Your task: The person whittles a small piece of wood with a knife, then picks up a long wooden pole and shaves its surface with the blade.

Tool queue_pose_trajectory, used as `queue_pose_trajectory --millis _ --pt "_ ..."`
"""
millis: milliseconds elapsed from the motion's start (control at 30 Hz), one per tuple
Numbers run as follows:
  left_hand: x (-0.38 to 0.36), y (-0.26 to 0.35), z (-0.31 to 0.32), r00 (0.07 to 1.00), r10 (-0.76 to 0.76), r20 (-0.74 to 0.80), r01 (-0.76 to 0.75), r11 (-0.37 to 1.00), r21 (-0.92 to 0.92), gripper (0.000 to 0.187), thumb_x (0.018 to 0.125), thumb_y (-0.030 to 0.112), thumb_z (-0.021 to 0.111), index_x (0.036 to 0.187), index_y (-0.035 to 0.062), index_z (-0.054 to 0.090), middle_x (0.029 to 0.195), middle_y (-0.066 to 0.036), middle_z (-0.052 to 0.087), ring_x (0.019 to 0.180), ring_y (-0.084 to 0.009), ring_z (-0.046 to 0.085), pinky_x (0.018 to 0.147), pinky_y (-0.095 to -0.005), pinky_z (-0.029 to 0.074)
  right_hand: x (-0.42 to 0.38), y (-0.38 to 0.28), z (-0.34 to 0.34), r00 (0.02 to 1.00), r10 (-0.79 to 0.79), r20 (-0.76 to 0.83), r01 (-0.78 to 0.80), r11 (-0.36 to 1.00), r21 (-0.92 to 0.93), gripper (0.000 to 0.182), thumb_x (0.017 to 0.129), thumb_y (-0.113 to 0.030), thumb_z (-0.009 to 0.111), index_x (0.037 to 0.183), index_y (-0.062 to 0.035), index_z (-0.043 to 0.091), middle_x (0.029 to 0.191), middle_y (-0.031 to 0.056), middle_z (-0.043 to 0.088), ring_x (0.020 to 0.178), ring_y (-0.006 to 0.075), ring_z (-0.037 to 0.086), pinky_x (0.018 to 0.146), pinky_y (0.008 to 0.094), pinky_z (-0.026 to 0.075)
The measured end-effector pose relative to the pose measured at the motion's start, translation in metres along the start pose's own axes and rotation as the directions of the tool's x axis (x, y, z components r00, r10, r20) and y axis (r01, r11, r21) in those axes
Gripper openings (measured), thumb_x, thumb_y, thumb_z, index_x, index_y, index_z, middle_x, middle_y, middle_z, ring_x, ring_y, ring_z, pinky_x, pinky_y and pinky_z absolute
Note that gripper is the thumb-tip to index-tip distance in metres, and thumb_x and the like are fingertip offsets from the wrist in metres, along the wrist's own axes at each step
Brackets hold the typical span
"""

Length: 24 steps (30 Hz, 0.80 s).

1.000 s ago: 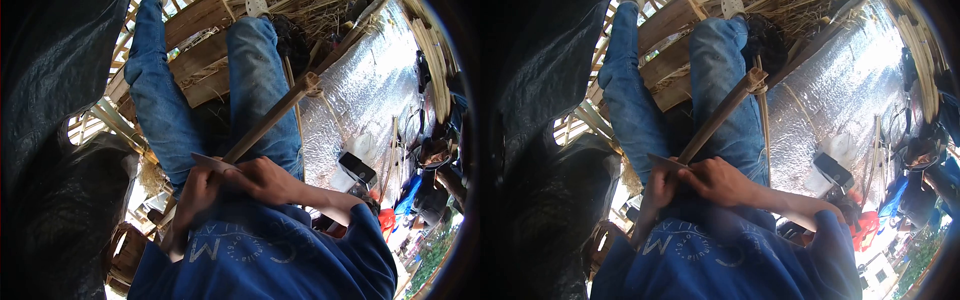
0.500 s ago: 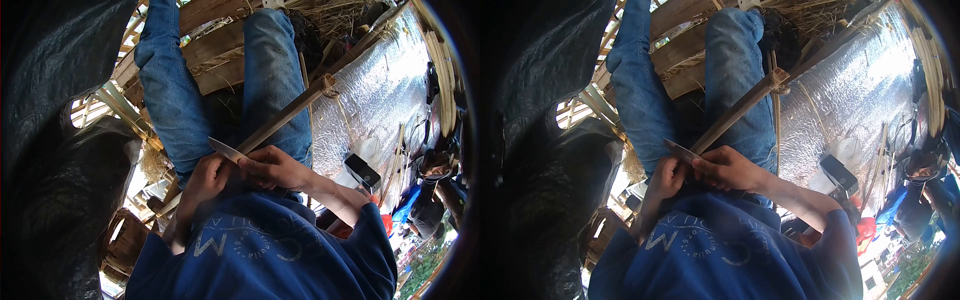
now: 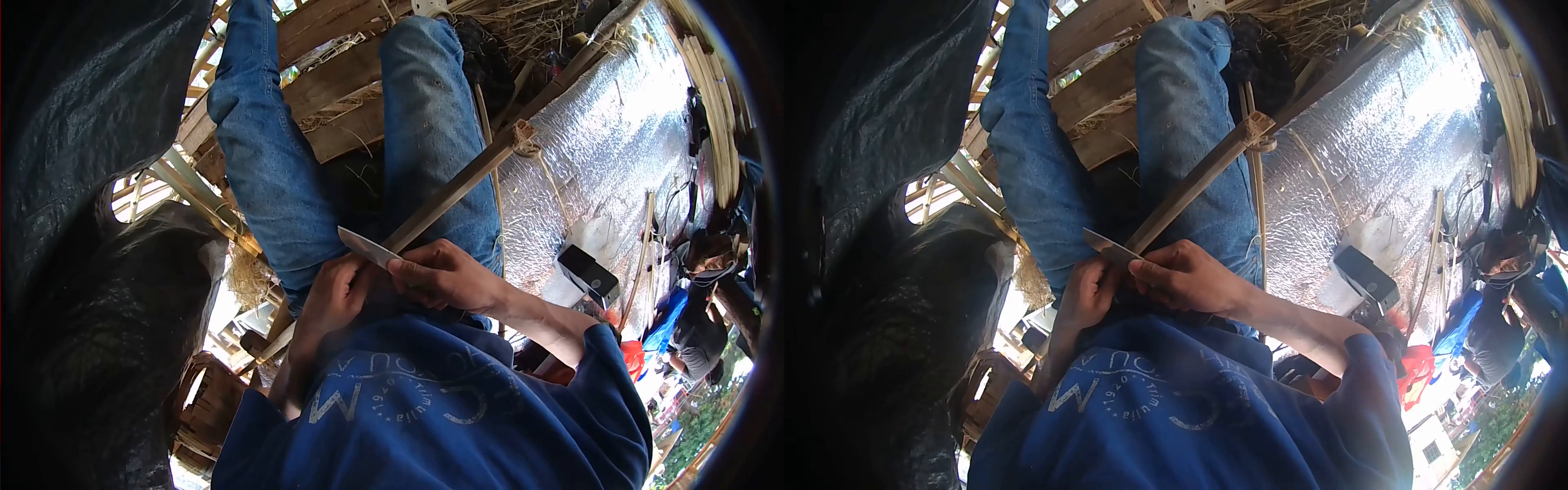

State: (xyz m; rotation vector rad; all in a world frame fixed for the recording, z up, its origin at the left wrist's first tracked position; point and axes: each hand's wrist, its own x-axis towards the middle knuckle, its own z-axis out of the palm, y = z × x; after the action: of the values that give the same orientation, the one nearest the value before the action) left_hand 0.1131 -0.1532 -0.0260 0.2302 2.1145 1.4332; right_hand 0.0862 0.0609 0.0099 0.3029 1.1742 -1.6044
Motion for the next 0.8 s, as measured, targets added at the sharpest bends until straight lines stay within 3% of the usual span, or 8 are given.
queue_pose_trajectory --millis 633,800 --pt "0.006 0.005 0.001 0.999 -0.026 0.031 0.030 0.988 -0.153 0.012 0.090 0.004 0.049 0.096 -0.0022 0.057 0.080 -0.017 0.062 0.074 -0.0306 0.064 0.063 -0.0352 0.048 -0.004 -0.003 0.004 0.984 -0.134 -0.119 0.094 0.952 -0.291 0.042 0.097 -0.037 0.048 0.078 -0.0026 0.062 0.058 0.0002 0.051 0.054 0.0076 0.048 0.051 0.0243 0.037" --pt "0.006 0.011 -0.001 1.000 -0.009 0.013 0.010 0.993 -0.115 0.012 0.091 0.005 0.048 0.095 -0.0023 0.057 0.079 -0.015 0.063 0.072 -0.0292 0.064 0.063 -0.0344 0.048 0.005 0.008 0.004 0.997 -0.081 -0.016 0.079 0.989 -0.125 0.040 0.098 -0.037 0.046 0.084 -0.0027 0.061 0.063 0.0011 0.055 0.055 0.0085 0.049 0.052 0.0230 0.039"
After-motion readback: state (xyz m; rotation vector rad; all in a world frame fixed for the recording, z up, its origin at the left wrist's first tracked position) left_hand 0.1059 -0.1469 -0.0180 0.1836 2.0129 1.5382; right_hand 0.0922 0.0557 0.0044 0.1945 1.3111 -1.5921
